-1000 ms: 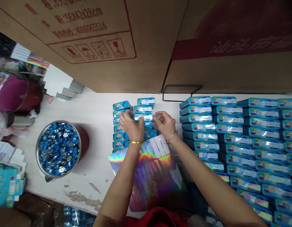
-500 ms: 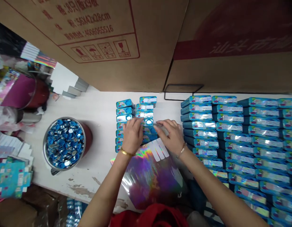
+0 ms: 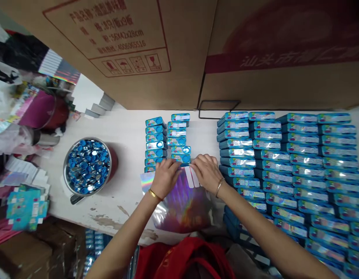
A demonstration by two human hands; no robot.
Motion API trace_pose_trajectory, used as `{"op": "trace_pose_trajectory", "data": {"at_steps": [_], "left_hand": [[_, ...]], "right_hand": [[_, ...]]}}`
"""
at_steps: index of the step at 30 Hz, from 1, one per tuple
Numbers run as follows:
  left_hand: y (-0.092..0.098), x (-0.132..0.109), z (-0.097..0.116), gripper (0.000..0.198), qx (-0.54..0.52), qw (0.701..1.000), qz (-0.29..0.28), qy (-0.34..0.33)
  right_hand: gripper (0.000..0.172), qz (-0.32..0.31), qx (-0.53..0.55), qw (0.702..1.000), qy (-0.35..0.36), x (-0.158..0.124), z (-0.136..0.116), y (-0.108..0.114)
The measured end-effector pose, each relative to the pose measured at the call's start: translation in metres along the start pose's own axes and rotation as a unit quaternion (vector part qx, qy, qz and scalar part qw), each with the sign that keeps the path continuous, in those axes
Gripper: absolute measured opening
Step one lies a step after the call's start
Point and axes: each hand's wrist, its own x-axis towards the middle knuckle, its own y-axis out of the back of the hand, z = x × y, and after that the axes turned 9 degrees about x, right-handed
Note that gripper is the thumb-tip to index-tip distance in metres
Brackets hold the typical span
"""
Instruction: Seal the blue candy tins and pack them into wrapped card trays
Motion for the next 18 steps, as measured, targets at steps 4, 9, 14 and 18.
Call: {"op": "trace_pose_trajectory", "data": {"at_steps": [4,9,14,18], "left_hand": [[-0.008,0.000,0.003,0.024,0.068,0.996,0.045,-0.040],[-0.019,-0.009,0.005,0.023,0.079,0.989,0.097,-0.073],[-0.018,-0.031,0.012,0.017,0.015,0.993,0.101,-0.061],[-0.013,-0.026,0.010,0.025,-0.004,0.992,0.125,-0.009]], "right_hand": [[0.030,0.013,0.041,0.999,-0.027,0.000,0.004,-0.005],[0.028,0.032,0.099,0.990,-0.097,0.002,0.013,-0.023],[0.029,0.057,0.121,0.985,-0.113,-0.001,0.015,-0.028],[0.029,0.050,0.121,0.989,-0.067,-0.003,0.007,-0.022]]}}
